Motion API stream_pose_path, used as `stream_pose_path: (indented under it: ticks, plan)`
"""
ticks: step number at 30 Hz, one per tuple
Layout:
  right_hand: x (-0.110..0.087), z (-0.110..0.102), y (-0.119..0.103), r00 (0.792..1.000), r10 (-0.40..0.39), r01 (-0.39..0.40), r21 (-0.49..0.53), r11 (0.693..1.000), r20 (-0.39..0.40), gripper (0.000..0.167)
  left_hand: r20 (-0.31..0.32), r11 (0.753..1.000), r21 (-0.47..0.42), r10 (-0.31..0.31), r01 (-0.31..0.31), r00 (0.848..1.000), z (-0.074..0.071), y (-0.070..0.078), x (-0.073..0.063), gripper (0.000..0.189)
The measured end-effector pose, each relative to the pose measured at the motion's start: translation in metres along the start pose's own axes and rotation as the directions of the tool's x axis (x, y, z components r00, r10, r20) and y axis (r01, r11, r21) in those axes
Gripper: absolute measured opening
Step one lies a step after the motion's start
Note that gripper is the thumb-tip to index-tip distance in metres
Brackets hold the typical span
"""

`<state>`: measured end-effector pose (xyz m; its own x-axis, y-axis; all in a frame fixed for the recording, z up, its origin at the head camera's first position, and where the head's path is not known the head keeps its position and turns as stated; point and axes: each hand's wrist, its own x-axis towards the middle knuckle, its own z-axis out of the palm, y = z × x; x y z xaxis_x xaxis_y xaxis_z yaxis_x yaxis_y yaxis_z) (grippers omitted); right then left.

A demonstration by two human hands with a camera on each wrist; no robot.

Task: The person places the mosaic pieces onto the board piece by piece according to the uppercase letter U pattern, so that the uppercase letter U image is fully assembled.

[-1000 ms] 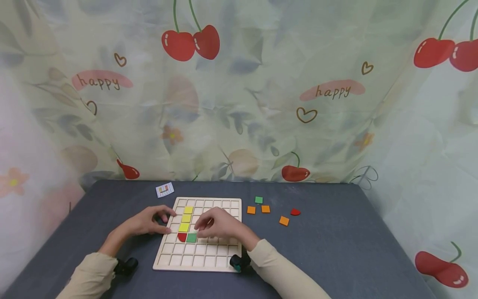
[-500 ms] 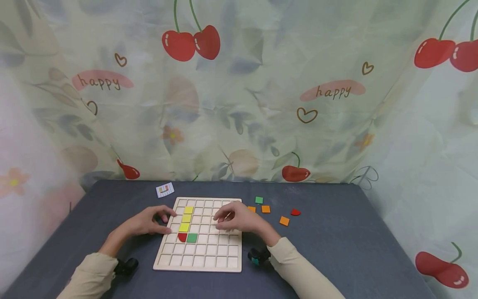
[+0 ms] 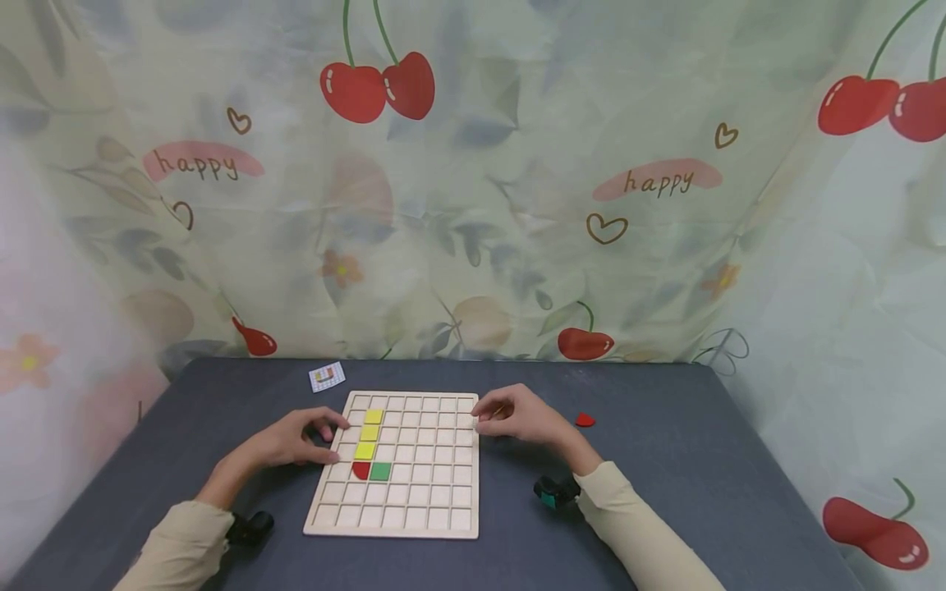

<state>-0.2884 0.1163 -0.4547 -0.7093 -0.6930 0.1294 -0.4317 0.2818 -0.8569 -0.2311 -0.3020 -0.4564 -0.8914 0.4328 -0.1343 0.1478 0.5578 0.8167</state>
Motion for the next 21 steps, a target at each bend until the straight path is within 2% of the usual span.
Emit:
stream_pose_path:
  ticks: [9, 13, 21]
  plan:
    - [-0.010, -0.026, 0.015, 1.000, 0.004, -0.005, -0.040, 0.999, -0.029, 0.024, -0.002, 1.000, 0.012, -0.010, 0.010, 1.000, 0.001, 0.000, 0.001, 0.048]
    - [-0.010, -0.033, 0.020, 0.998, 0.024, -0.025, -0.027, 0.999, -0.052, 0.025, -0.001, 1.000, 0.009, -0.009, 0.009, 1.000, 0.000, 0.000, 0.001, 0.047]
    - [-0.009, -0.041, 0.028, 0.992, 0.057, -0.066, -0.073, 0.995, -0.114, 0.030, -0.001, 1.000, 0.010, -0.005, 0.005, 1.000, 0.000, 0.001, 0.001, 0.046]
